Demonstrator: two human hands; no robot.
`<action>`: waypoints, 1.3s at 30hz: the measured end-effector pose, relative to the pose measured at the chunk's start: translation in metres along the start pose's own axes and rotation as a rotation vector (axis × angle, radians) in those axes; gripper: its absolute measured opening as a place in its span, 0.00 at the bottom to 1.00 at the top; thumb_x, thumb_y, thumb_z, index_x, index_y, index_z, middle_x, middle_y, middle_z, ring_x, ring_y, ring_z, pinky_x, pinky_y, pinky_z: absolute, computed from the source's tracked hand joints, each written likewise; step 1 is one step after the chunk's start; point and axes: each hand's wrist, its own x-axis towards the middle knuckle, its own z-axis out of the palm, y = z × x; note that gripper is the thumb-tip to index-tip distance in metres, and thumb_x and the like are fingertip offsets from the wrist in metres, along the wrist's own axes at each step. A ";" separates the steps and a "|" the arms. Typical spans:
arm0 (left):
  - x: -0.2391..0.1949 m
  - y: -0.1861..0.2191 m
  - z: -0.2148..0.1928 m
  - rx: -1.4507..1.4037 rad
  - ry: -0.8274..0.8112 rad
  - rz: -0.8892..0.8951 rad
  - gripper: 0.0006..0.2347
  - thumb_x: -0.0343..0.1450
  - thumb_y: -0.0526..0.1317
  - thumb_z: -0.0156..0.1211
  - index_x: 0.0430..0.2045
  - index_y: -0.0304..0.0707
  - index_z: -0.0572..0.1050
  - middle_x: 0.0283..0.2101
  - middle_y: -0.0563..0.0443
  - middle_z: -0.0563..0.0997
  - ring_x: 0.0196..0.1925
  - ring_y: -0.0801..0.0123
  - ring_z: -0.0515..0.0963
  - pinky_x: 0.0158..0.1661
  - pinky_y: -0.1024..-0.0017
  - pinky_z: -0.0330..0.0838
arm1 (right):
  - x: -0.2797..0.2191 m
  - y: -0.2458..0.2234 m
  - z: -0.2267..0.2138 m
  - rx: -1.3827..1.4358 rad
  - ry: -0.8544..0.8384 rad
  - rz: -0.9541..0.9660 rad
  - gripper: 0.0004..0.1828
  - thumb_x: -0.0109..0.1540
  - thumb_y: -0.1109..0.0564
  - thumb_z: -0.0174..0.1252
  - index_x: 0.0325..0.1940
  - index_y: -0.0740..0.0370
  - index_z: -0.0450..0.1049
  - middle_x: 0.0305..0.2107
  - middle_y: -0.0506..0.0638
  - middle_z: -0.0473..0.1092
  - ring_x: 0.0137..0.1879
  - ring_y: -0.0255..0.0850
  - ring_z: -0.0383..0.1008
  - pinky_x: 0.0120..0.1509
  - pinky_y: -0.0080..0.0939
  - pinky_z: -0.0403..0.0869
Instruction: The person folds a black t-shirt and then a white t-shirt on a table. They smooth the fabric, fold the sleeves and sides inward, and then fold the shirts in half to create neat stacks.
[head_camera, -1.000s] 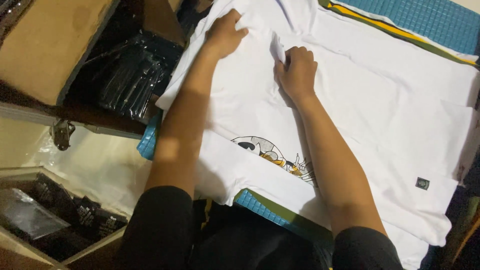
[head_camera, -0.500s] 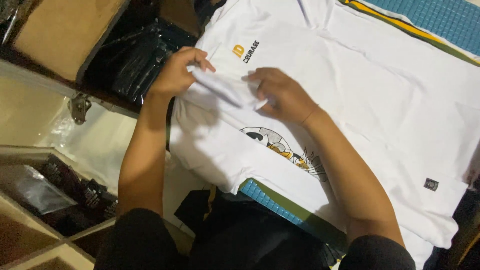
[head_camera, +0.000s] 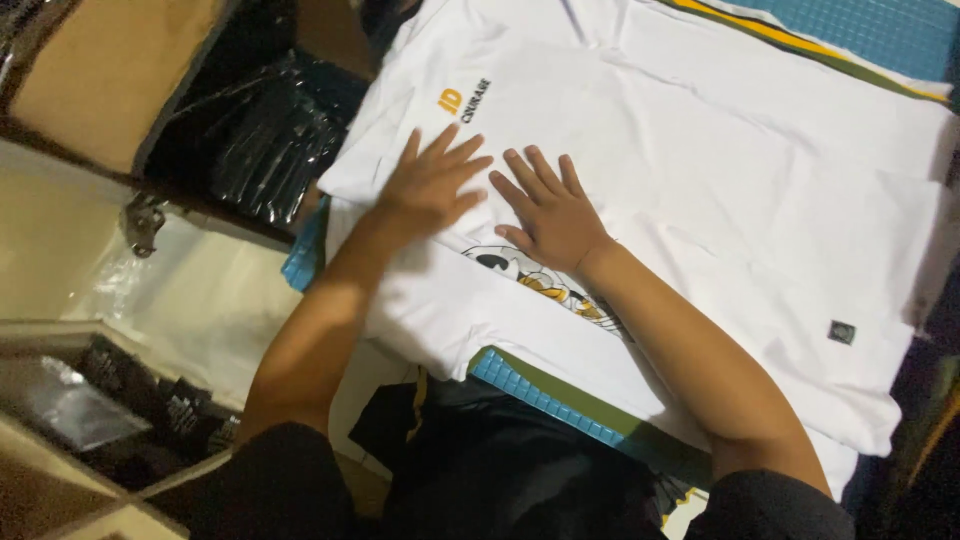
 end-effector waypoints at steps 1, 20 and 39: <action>0.003 0.019 -0.009 0.058 -0.205 -0.141 0.23 0.76 0.53 0.48 0.68 0.58 0.61 0.76 0.52 0.56 0.78 0.48 0.48 0.69 0.31 0.36 | -0.008 0.000 -0.009 0.002 -0.022 0.042 0.41 0.70 0.25 0.31 0.82 0.43 0.49 0.79 0.49 0.42 0.84 0.51 0.37 0.82 0.65 0.39; 0.228 0.168 0.061 0.137 -0.462 0.097 0.32 0.78 0.61 0.33 0.77 0.51 0.42 0.80 0.55 0.35 0.78 0.48 0.27 0.70 0.33 0.26 | -0.194 0.307 -0.026 -0.409 0.516 0.736 0.22 0.67 0.33 0.65 0.49 0.51 0.80 0.46 0.55 0.70 0.55 0.59 0.65 0.58 0.61 0.58; 0.304 0.094 0.147 -0.033 0.064 0.172 0.14 0.73 0.49 0.68 0.35 0.37 0.76 0.37 0.45 0.81 0.35 0.45 0.78 0.35 0.52 0.68 | -0.247 0.375 -0.020 -0.551 0.819 0.465 0.41 0.79 0.25 0.48 0.25 0.58 0.59 0.18 0.50 0.58 0.24 0.49 0.63 0.29 0.50 0.56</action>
